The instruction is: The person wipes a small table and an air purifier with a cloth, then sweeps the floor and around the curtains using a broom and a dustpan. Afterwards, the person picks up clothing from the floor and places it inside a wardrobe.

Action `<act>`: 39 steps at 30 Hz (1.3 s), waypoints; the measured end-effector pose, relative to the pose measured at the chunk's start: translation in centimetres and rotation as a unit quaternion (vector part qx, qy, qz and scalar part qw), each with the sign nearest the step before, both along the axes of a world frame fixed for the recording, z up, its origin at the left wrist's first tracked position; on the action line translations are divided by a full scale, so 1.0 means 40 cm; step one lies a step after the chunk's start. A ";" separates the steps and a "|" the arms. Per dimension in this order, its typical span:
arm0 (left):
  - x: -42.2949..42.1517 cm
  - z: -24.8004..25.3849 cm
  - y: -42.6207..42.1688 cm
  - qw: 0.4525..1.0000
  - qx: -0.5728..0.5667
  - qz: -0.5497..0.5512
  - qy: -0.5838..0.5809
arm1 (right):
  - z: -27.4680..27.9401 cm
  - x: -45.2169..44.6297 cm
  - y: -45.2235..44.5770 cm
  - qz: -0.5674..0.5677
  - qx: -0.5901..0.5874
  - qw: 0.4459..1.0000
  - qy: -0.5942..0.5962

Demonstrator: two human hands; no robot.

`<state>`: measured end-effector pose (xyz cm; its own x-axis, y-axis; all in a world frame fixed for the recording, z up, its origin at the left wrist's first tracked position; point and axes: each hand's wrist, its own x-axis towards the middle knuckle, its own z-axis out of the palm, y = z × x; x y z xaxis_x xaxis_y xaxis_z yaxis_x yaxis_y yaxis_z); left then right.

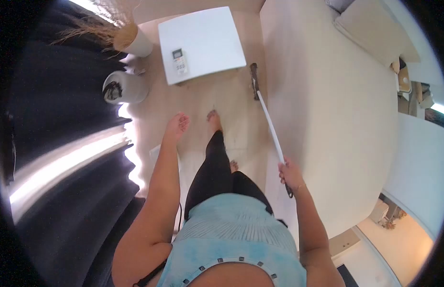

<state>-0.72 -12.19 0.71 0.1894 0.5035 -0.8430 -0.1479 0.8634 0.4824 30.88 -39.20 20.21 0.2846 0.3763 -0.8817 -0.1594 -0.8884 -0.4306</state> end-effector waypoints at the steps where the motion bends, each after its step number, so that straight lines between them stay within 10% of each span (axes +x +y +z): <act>1: 0.054 -0.043 0.062 1.000 -0.002 0.004 -0.010 | -0.004 0.013 0.042 0.005 -0.005 1.000 -0.019; 10: 0.357 -0.303 0.390 0.943 -0.156 0.274 0.102 | -0.121 0.236 0.464 0.153 -0.067 0.973 -0.161; 12: 0.357 -0.324 0.394 0.927 -0.101 0.362 -0.009 | -0.212 0.316 0.548 0.317 0.114 0.878 -0.339; 18: 0.397 -0.291 0.393 0.876 -0.035 0.480 -0.040 | -0.514 0.595 0.931 0.366 0.145 0.817 -0.421; 23: 0.419 -0.325 0.374 0.879 0.014 0.475 -0.031 | -0.622 0.671 1.196 0.409 -0.020 0.839 -0.357; 39: 0.162 -0.357 0.249 0.881 0.042 0.470 0.041 | -0.705 0.736 1.155 0.448 -0.046 0.786 -0.422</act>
<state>5.75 -2.21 -13.58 -0.4040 0.4665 -0.7868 -0.7399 0.3391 0.5810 60.33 6.99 -7.97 0.4396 0.7060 -0.5553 0.8576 -0.5137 0.0257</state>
